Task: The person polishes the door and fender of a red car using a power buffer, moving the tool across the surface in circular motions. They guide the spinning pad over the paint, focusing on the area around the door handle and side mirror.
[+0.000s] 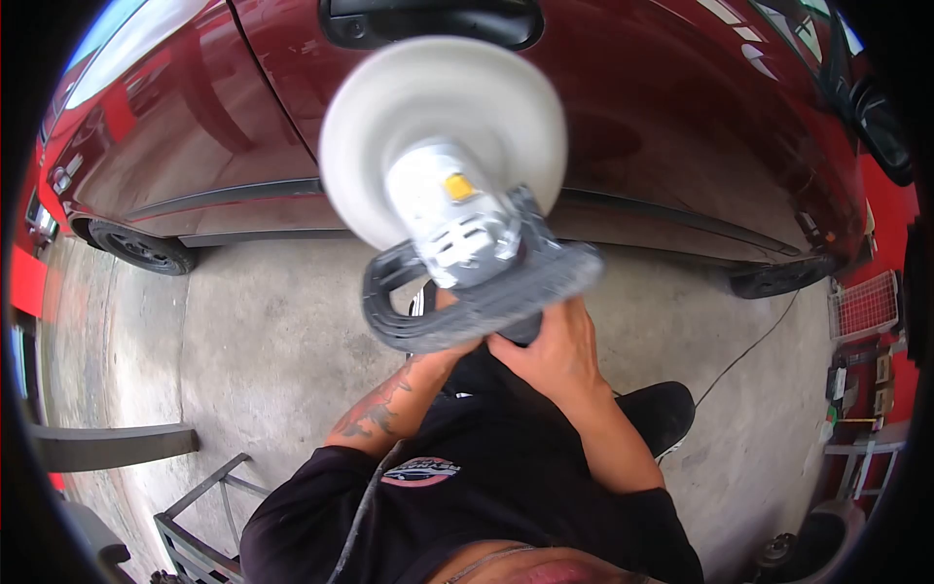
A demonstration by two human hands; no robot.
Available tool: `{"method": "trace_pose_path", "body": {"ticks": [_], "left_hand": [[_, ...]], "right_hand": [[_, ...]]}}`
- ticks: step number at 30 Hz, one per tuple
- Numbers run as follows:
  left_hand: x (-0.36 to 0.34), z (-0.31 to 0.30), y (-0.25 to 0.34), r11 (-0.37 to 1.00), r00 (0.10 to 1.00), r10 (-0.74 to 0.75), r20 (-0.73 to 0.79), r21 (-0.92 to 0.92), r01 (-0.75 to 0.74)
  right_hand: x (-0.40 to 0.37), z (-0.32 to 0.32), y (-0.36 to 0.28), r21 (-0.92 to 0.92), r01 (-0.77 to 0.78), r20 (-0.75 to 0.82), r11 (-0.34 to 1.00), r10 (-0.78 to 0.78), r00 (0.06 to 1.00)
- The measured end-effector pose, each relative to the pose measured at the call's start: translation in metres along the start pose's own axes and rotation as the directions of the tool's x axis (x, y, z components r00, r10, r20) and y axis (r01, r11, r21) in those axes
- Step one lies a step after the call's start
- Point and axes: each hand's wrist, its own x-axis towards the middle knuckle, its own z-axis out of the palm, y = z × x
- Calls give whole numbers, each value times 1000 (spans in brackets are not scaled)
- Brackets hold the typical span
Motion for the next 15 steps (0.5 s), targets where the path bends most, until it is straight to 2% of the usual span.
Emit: {"method": "trace_pose_path", "body": {"ticks": [2, 3, 5, 6, 9, 10, 12, 15], "left_hand": [[9, 27, 7, 995, 999, 4, 48, 100, -9], [13, 31, 7, 981, 992, 37, 123, 186, -59], [11, 44, 0, 981, 992, 120, 42, 151, -125], [11, 44, 10, 987, 992, 58, 112, 145, -74], [7, 31, 6, 986, 997, 48, 60, 156, -57], [5, 24, 9, 976, 998, 56, 11, 209, -57], [0, 5, 18, 985, 999, -15, -45, 171, 22], [-6, -40, -3, 975, 985, 50, -168, 222, -12]], "right_hand": [[-14, -4, 10, 18, 12, -116, 1000, -10, 993], [-20, -7, 10, 42, -13, -144, 999, 19, 989], [-26, -7, 6, 88, -59, -201, 994, 76, 977], [-27, -7, 7, 111, -61, -202, 992, 83, 976], [-23, -5, 7, 153, -90, -74, 984, 102, 992], [-20, -1, 7, 155, -57, -57, 986, 66, 996], [-7, 14, 5, 162, 16, -28, 987, -12, 1000], [13, 37, 0, 192, 96, 16, 977, -101, 995]]}}
